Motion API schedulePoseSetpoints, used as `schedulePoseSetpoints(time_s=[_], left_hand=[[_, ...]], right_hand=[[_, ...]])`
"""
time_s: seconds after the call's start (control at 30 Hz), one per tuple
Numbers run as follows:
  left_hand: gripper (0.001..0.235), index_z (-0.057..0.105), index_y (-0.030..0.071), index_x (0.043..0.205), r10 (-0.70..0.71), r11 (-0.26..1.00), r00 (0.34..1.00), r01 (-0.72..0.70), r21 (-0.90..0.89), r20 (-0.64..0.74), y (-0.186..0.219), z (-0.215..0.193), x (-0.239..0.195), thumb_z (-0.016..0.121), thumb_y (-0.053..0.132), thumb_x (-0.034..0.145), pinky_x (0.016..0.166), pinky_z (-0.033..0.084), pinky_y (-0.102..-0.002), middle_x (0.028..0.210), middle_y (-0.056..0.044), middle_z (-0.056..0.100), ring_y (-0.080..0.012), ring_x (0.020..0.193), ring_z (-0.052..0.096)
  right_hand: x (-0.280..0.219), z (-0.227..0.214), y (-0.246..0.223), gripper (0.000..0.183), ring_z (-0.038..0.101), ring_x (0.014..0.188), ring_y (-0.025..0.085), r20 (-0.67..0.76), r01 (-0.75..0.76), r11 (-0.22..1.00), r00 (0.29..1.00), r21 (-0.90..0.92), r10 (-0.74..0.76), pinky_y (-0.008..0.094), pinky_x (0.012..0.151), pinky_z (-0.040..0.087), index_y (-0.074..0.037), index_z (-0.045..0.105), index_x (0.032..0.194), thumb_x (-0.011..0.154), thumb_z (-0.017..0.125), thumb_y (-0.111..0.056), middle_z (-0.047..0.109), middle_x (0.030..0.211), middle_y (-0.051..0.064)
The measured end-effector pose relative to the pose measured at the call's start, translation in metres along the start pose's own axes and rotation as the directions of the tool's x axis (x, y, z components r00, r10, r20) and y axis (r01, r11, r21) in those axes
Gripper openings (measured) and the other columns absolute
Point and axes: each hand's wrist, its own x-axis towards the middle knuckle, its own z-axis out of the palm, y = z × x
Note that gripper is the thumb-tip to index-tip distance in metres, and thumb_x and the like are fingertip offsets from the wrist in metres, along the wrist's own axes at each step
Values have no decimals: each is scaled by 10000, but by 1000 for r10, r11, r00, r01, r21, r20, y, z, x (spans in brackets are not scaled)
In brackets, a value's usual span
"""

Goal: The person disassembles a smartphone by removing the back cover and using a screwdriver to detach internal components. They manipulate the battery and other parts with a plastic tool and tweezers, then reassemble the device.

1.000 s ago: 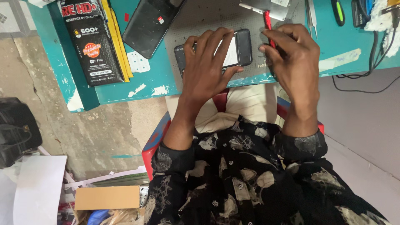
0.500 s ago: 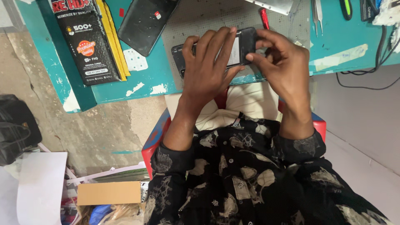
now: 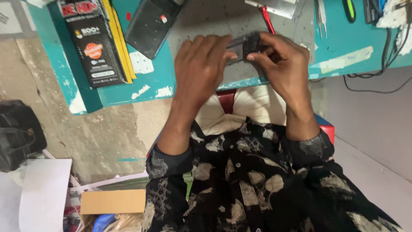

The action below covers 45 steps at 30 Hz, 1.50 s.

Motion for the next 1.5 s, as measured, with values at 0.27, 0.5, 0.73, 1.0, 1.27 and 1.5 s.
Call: schedulePoseSetpoints(time_s=[0.27,0.5,0.73,1.0,1.27,1.5], left_hand=[[312,699,60,1276,278,877,950,-191,440,-141,6,1,-1,738,156,981,780,449,-374,1120,-43,674,-218,957,613],[354,697,51,1302,297,881,945,-216,421,-136,-3,9,-6,694,163,967,759,439,-376,1135,-46,665,-228,945,612],[335,719,80,1296,309,874,941,-225,431,-135,-7,13,-8,706,166,972,757,435,-363,1121,-27,672,-209,949,619],[330,728,94,1296,286,885,949,-208,416,-135,-8,17,-9,717,171,975,747,429,-358,1113,-8,684,-195,935,616],[328,716,56,1273,272,909,951,-205,363,-144,-3,5,-2,726,153,961,730,412,-358,1127,-38,685,-194,914,610],[283,728,30,1201,17,1000,993,-16,9,-116,10,-9,11,809,149,957,709,414,-382,970,-24,676,-194,826,615]], right_hand=[[-5,-14,15,298,675,858,76,-115,-54,950,989,309,94,189,725,567,20,680,1359,1085,675,135,732,1222,107],[-6,-14,22,255,666,871,81,-140,-28,964,988,265,68,199,738,559,36,687,1325,1089,689,131,726,1182,107],[-6,-15,21,242,658,824,71,-149,2,976,988,218,31,178,705,542,33,697,1327,1101,700,121,729,1181,106],[-5,-13,20,237,665,872,82,-164,-18,971,985,239,58,202,725,547,28,710,1295,1081,700,130,731,1169,106],[-9,-13,20,240,660,873,77,-161,3,972,986,233,36,185,738,544,26,709,1303,1089,700,134,725,1169,102],[-8,-15,20,180,696,936,98,-165,75,990,985,123,-55,194,780,556,46,704,1249,1093,725,134,735,1118,111]])
